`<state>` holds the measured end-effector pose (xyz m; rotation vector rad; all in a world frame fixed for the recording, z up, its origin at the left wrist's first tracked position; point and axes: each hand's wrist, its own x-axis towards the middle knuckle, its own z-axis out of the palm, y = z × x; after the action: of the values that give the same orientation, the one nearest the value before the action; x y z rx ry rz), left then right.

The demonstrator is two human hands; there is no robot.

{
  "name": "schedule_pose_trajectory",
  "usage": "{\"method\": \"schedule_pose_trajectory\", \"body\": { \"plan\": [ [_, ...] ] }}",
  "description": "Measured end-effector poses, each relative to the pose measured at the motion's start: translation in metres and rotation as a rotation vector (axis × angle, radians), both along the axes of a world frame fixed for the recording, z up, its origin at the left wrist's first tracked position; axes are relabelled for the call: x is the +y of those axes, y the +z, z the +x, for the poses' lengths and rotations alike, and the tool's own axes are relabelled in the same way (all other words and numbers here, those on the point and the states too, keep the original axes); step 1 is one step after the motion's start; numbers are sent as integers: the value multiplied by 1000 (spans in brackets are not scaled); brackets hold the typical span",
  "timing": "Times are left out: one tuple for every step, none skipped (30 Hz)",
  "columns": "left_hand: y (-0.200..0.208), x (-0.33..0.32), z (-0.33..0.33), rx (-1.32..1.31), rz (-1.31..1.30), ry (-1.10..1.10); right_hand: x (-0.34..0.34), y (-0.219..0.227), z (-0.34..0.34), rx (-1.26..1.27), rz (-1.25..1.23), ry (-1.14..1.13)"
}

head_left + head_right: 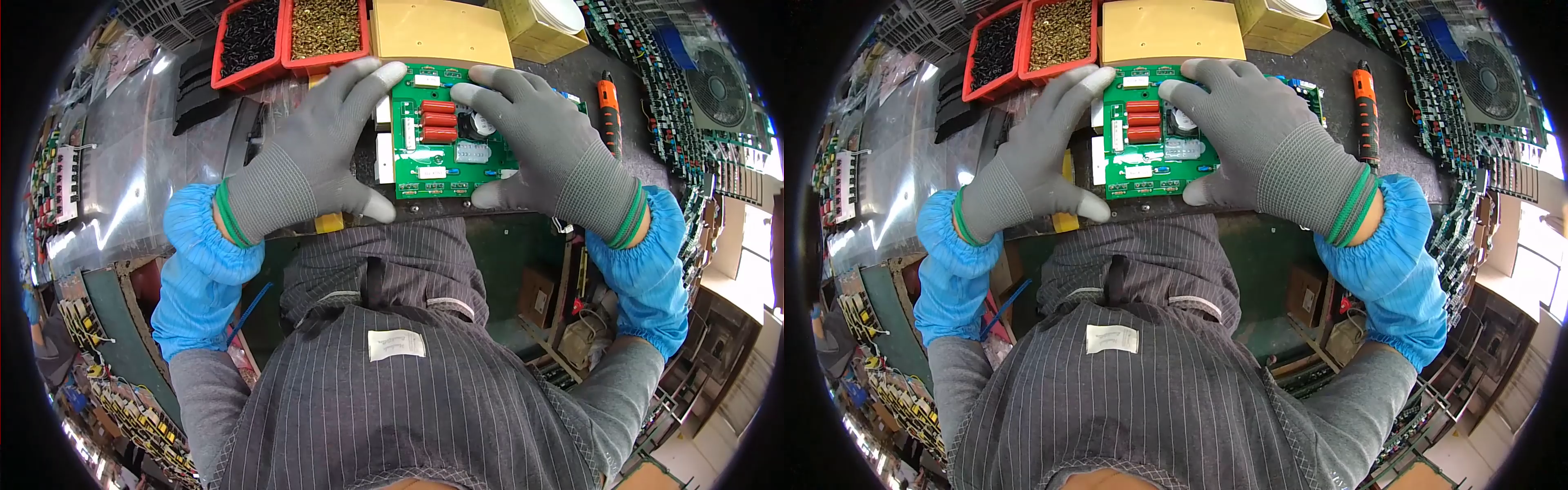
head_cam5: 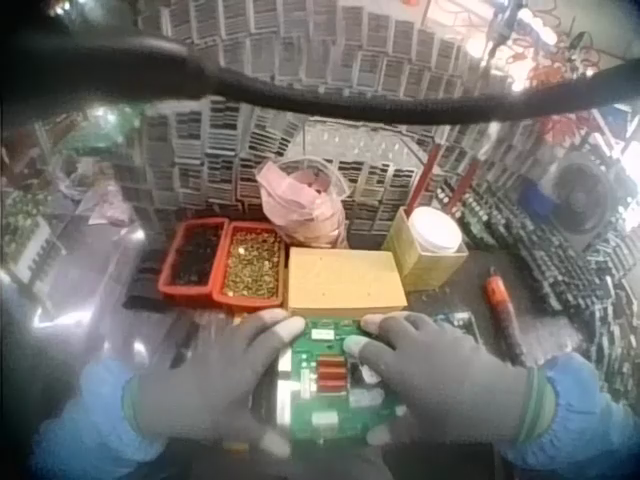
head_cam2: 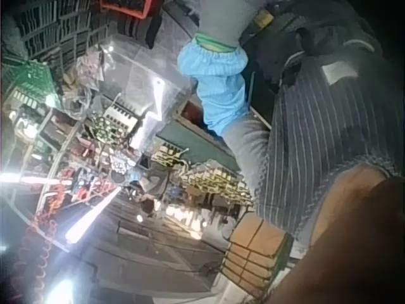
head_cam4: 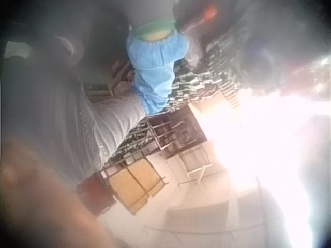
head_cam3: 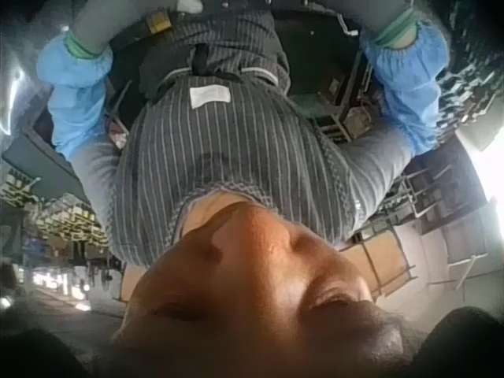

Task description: Assemble a heat sink unit and attach it to a printed circuit board using an electric screwdriver and thermal pads.

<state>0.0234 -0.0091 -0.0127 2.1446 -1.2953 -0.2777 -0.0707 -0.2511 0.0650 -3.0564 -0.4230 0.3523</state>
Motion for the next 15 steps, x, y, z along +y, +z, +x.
{"method": "schedule_pose_trajectory", "body": {
  "plan": [
    [4, -1, -3, -63, -39, 33, -1, -1, 0, -18, 3, 12],
    [7, -4, -4, -126, -78, 67, -1, -3, 0, -35, 6, 25],
    [11, -11, -7, -127, -80, 68, -2, -4, 0, -36, 4, 26],
    [15, -21, -9, -203, -121, 38, -4, -5, 0, -47, 35, 36],
    [17, -26, -9, -280, -162, 7, -6, -6, 1, -59, 67, 47],
    [14, -28, -7, -281, -164, 3, -8, -8, 0, -60, 65, 42],
    [9, -31, -6, -273, -106, -13, -9, -9, 0, -82, 48, 70],
    [6, -33, -6, -266, -49, -29, -12, -10, 0, -103, 32, 98],
    [7, -34, -6, -266, -53, -34, -18, -9, 0, -103, 27, 93],
    [8, -33, -5, -261, -37, -30, -27, -6, -1, -205, 91, 102],
    [9, -32, -6, -255, -21, -26, -37, -4, -3, -307, 154, 112],
    [9, -32, -7, -255, -24, -27, -50, -2, -7, -306, 152, 111],
    [9, -31, -8, -239, -24, -18, -64, 0, -11, -264, 147, 89],
    [8, -29, -9, -224, -23, -9, -79, 2, -15, -221, 143, 67],
    [9, -30, -8, -225, -27, -19, -98, -7, -25, -135, 211, 13]
  ]
}}
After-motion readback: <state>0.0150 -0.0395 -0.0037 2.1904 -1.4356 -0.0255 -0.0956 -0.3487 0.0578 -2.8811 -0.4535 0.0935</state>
